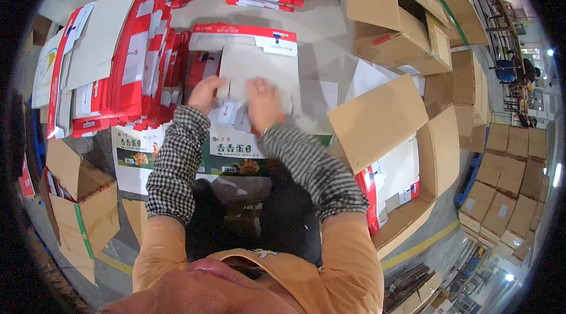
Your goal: The person packs cardboard packaging boxes into a larger carton by hand.
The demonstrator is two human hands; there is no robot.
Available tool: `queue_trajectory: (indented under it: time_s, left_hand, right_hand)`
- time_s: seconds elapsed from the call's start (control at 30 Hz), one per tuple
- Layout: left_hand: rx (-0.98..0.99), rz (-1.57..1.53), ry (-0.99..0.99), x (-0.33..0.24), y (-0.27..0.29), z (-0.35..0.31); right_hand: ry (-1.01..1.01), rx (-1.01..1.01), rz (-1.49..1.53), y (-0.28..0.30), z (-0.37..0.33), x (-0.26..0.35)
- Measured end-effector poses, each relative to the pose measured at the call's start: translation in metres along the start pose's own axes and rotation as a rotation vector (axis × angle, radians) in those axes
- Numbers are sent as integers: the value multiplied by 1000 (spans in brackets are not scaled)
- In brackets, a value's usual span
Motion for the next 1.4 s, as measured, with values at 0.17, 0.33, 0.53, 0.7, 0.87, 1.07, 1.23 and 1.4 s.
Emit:
queue_trajectory:
  time_s: [0.17, 0.33, 0.53, 0.7, 0.87, 1.07, 1.23, 1.4]
  left_hand:
    - [103, -207, -253, -18, 17, -69]
    - [-58, -267, -322, 9, 15, -110]
    - [168, -291, -367, 35, 52, -183]
    - [-151, 162, -399, 26, 83, -237]
    - [-273, -49, -296, 37, 94, -263]
    - [-381, 78, -467, 23, 90, -288]
    - [-338, -7, -554, 32, 99, -315]
    - [-639, -12, -669, 45, 110, -363]
  right_hand:
    - [22, 4, 269, 142, 73, -32]
    - [-176, 358, 799, 269, 30, -35]
    - [-593, 296, 1489, 184, -33, -59]
    - [-1086, 337, 1320, -10, -20, -90]
    - [-1046, 289, 971, -66, 6, -47]
    - [-1098, 385, 1714, -81, 12, -59]
    - [-1018, 134, 1710, -23, 41, -47]
    - [-507, -160, 1093, 134, 57, -26]
Point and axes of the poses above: each hand's wrist, its own z-axis towards the middle knuckle, its own y-axis out of the back of the hand, x = y × z, the point moved 1 cm from there along z, towards the middle knuckle, and after that the axes turned 5 degrees about y, right-handed, at the moved point
